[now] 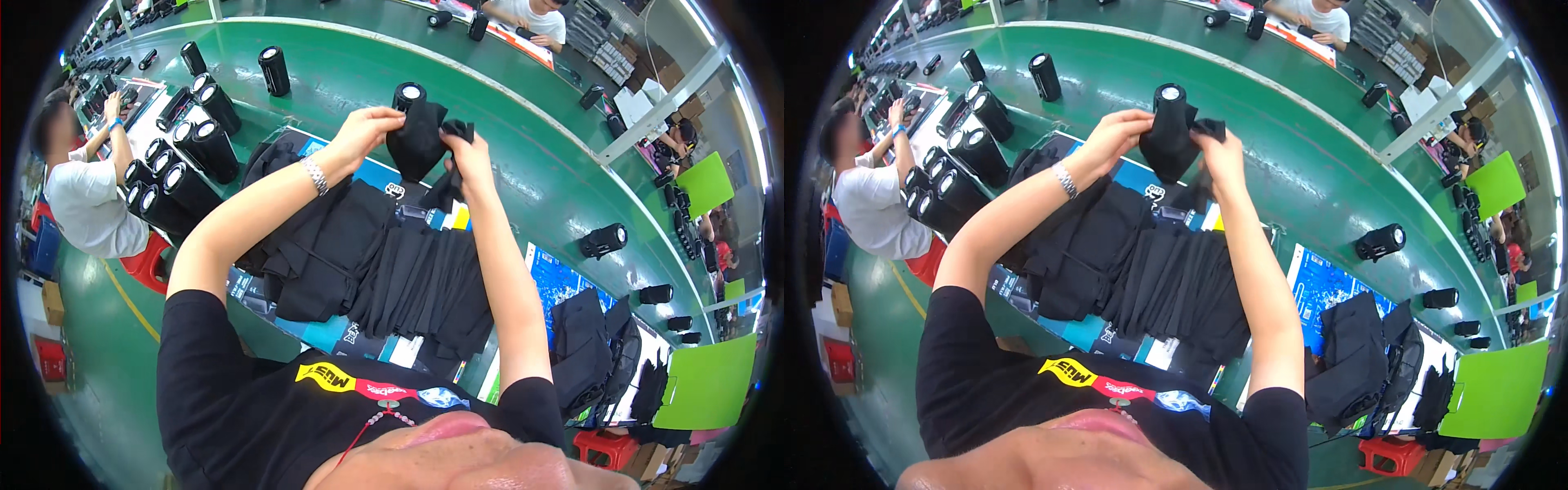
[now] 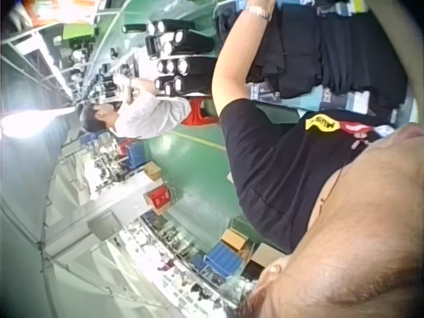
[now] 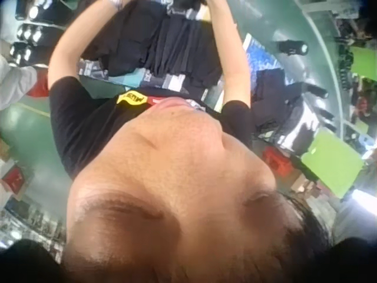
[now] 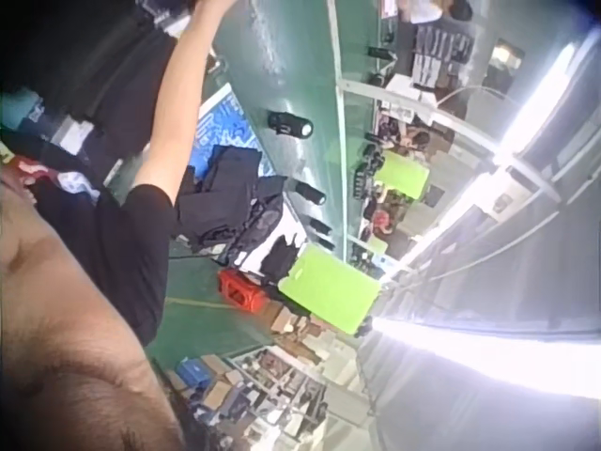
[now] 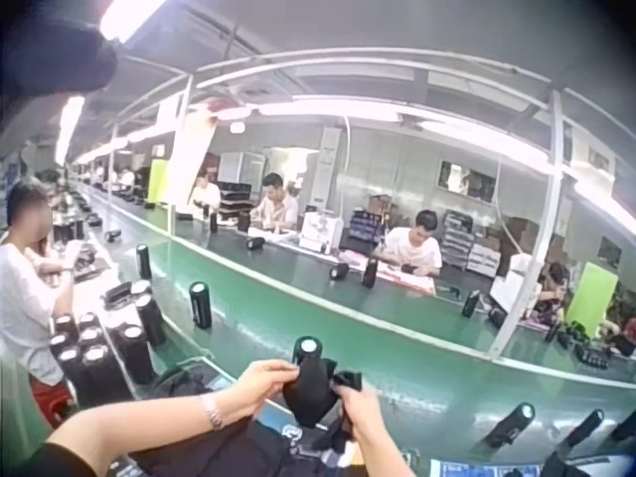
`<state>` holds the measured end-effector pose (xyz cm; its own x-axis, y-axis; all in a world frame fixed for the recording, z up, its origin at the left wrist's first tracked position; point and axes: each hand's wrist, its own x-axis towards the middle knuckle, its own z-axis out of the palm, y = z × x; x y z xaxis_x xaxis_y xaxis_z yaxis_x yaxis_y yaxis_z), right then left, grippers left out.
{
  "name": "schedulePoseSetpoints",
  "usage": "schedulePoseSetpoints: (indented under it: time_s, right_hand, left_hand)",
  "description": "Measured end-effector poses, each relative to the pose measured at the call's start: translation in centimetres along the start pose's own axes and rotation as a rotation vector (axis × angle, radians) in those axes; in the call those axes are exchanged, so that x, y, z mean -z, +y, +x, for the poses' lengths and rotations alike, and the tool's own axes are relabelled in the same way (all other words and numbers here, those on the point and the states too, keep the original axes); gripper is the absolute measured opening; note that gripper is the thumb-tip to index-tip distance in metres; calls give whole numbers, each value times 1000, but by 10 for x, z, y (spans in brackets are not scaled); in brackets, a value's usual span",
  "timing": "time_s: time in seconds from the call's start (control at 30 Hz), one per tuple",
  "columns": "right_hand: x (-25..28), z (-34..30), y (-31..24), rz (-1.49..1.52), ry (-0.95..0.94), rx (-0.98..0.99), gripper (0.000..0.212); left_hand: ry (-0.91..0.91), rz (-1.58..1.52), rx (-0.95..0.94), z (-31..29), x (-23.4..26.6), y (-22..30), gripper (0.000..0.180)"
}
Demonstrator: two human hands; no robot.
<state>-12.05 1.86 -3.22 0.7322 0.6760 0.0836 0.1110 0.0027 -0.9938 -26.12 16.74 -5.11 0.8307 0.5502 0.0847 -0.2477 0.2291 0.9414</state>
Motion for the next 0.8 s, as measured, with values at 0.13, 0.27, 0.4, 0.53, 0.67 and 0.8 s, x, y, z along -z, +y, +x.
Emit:
schedulePoseSetpoints:
  time_s: [0.13, 0.27, 0.4, 0.53, 0.67, 0.8]
  right_hand:
    - [-28, 49, 14, -328, 233, 322, 20]
    - [-46, 82, 29, -423, 452, 409, 22]
    - [-46, 105, 36, -110, 337, 186, 21]
    - [-15, 129, 46, 351, -73, -436, 33]
    - [1, 126, 72, 84, 76, -362, 31]
    - [7, 131, 75, -289, 162, -181, 28]
  left_hand:
    - [186, 82, -139, 54, 16, -11, 22]
    - [245, 113, -200, 94, 25, -32, 23]
    - [242, -60, -97, 117, 37, -46, 18]
    - [153, -248, 119, 123, 34, -56, 11]
    - [266, -50, 277, 122, 8, -54, 13]
    - [153, 139, 444, 128, 12, -40, 13]
